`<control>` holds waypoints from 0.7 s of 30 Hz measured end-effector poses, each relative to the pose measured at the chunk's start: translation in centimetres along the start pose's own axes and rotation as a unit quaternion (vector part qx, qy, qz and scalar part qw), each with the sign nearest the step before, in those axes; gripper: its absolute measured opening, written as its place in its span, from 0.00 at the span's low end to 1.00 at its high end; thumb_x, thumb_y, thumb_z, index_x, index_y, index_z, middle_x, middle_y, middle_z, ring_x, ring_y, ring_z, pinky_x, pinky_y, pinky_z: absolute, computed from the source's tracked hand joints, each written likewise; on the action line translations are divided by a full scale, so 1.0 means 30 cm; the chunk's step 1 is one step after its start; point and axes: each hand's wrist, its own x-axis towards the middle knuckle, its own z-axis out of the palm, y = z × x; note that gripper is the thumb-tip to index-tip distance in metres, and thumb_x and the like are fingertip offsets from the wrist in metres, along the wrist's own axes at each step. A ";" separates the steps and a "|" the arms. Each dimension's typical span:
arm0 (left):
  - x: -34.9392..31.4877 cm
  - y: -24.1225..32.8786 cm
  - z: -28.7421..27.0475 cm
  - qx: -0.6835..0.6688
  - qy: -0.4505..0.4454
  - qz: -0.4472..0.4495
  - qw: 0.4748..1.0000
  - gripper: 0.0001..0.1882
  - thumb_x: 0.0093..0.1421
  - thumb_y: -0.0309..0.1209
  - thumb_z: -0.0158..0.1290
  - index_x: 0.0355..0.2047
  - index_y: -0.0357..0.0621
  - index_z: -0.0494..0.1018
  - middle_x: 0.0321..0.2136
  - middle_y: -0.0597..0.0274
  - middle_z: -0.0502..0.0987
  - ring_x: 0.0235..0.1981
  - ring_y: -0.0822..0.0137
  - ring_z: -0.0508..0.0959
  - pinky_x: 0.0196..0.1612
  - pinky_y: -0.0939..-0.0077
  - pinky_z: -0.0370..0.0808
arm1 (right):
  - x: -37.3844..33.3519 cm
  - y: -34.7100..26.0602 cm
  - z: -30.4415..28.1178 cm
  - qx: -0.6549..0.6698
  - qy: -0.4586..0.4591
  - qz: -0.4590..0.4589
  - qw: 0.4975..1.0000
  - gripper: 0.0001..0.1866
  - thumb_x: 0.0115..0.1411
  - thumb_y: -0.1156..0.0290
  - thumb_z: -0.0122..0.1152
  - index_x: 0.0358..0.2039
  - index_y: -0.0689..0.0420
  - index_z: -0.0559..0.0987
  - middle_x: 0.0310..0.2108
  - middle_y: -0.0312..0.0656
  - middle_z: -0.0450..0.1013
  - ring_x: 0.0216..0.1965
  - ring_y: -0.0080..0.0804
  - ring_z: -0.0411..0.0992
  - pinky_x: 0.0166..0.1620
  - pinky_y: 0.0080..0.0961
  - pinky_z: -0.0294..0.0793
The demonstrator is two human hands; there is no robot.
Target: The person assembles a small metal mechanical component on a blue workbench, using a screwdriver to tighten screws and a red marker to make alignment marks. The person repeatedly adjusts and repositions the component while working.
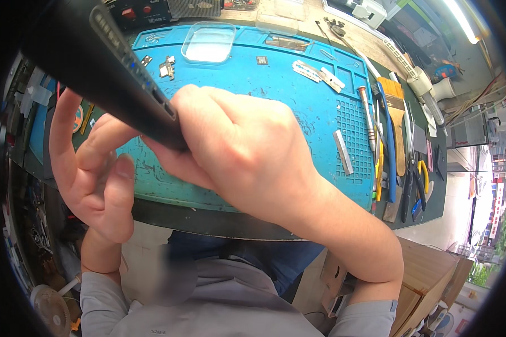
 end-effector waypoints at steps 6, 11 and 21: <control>0.015 0.014 -0.001 0.027 -0.010 0.006 1.000 0.47 0.61 0.18 0.46 0.78 0.22 0.39 0.64 0.33 0.76 0.64 0.50 0.79 0.76 0.50 0.63 | 0.003 -0.006 -0.003 -0.001 -0.008 0.000 1.000 0.15 0.54 0.69 0.85 0.36 0.57 0.84 0.25 0.36 0.81 0.22 0.31 0.80 0.27 0.25 0.78; 0.016 0.024 -0.012 0.070 -0.029 0.001 0.997 0.47 0.62 0.19 0.47 0.78 0.21 0.39 0.59 0.36 0.80 0.63 0.51 0.80 0.76 0.51 0.62 | 0.003 -0.007 -0.003 0.007 -0.013 -0.003 1.000 0.15 0.54 0.69 0.85 0.36 0.56 0.84 0.26 0.36 0.81 0.23 0.31 0.81 0.27 0.25 0.79; 0.010 0.025 -0.012 0.097 -0.012 -0.018 0.995 0.46 0.64 0.20 0.47 0.78 0.20 0.39 0.57 0.38 0.83 0.63 0.52 0.80 0.76 0.52 0.62 | 0.007 -0.012 -0.005 0.008 -0.017 0.001 1.000 0.15 0.53 0.69 0.85 0.35 0.56 0.84 0.26 0.36 0.82 0.24 0.32 0.81 0.27 0.25 0.79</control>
